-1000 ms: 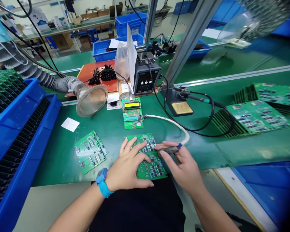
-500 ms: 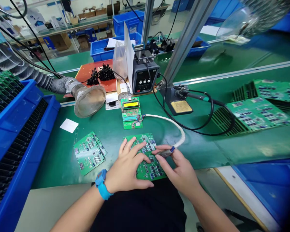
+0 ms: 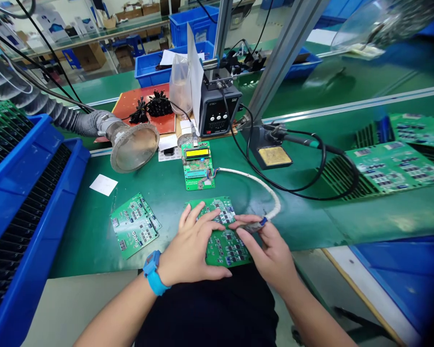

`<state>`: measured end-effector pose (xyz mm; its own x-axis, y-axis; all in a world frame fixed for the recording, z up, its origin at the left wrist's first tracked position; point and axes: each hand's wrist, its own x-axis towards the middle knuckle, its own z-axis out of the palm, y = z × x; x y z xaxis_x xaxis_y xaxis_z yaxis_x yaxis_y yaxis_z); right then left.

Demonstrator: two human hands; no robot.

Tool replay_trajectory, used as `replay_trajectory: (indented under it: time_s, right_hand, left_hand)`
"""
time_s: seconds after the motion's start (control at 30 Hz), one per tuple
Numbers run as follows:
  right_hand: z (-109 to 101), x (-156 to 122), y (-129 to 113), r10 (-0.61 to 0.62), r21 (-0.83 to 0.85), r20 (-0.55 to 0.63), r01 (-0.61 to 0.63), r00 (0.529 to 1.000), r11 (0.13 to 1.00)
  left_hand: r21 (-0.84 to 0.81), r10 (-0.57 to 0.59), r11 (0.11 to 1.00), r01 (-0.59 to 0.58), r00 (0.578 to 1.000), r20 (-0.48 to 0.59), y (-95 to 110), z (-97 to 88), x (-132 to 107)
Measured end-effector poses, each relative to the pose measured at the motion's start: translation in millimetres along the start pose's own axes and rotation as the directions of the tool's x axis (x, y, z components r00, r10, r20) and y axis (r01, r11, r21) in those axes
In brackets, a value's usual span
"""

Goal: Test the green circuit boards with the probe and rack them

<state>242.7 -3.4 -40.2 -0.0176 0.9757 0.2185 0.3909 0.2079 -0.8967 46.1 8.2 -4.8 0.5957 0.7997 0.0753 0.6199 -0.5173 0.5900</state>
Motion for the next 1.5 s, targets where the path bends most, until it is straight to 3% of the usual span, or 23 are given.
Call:
replay_trajectory:
  time_s: [0.37,0.63,0.87,1.5]
  right_hand:
    - [2,0,3,-0.017,0.004,-0.022,0.017,1.0,1.0]
    - [4,2,0,-0.036,0.005,-0.052,0.036,0.998,0.999]
    - [4,2,0,-0.047,-0.009,-0.06,0.046,0.997,0.999]
    - [8,-2,6,-0.01,0.043,-0.072,0.013,0.997,0.999]
  left_hand:
    - [0.114,-0.008,0.993,-0.004,0.995,0.103,0,-0.8,1]
    - [0.155,-0.132,0.982,0.107,0.978,0.161,6,-10.5,5]
    - [0.22,-0.223,0.961,0.165,0.937,0.27,13,-17.4,16]
    - [0.318,-0.251,0.935,0.154,0.923,0.291,16,-23.8,25]
